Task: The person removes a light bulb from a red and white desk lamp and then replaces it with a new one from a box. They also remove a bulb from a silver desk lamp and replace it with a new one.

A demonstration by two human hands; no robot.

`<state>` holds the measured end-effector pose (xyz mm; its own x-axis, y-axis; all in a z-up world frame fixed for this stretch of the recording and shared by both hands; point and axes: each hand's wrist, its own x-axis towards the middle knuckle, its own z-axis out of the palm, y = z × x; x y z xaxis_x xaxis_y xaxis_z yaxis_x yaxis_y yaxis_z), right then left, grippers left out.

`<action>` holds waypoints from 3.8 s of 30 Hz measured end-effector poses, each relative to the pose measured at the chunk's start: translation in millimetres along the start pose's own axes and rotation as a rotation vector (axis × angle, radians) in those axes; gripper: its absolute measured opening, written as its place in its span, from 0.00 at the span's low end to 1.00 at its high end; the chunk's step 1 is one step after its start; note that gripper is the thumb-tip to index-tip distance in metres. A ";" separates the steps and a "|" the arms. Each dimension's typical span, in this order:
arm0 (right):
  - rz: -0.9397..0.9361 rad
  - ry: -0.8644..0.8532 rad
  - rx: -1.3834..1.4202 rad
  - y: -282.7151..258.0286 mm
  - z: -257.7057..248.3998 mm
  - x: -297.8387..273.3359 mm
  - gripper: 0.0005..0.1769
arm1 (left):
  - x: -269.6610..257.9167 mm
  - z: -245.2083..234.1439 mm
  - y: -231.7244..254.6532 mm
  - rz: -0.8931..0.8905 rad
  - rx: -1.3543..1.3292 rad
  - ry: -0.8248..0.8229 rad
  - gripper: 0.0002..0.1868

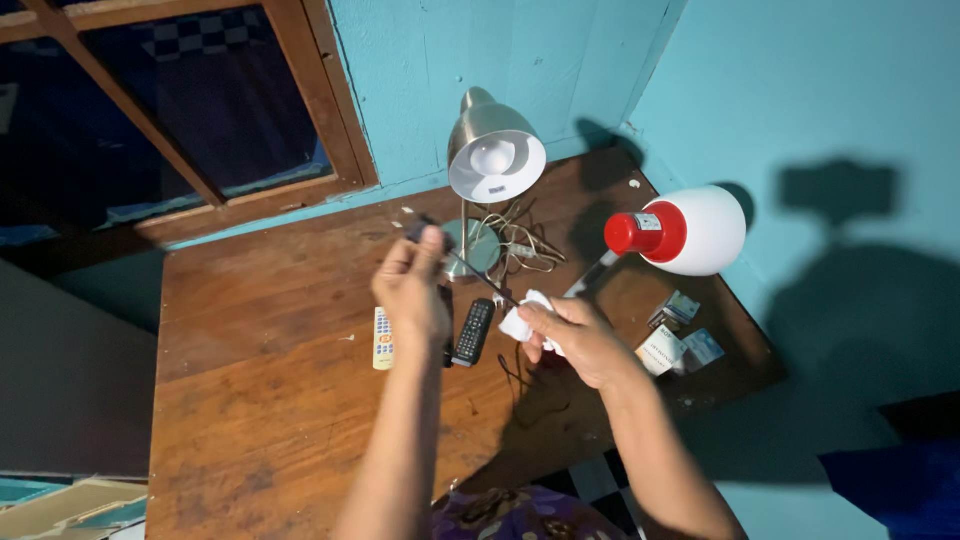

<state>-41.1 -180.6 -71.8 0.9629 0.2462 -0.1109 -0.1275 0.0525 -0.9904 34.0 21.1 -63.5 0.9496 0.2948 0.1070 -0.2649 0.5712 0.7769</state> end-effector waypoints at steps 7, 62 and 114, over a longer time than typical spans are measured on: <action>0.058 0.024 0.051 -13.6 -30.3 -14.2 0.19 | 25.2 -57.4 -21.2 -0.195 -0.001 0.246 0.15; -0.034 0.099 -0.202 -9.3 -40.3 34.2 0.20 | -56.2 29.2 -33.4 -0.588 0.090 -0.537 0.20; 0.035 0.209 -0.688 234.6 -123.8 78.9 0.12 | -18.0 9.8 -84.6 -0.651 1.315 -0.936 0.22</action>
<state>34.4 -268.7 -323.0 0.9951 0.0429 -0.0887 -0.0464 -0.5904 -0.8058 41.0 -40.1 -125.0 0.7306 -0.4879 -0.4777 0.0189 -0.6849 0.7284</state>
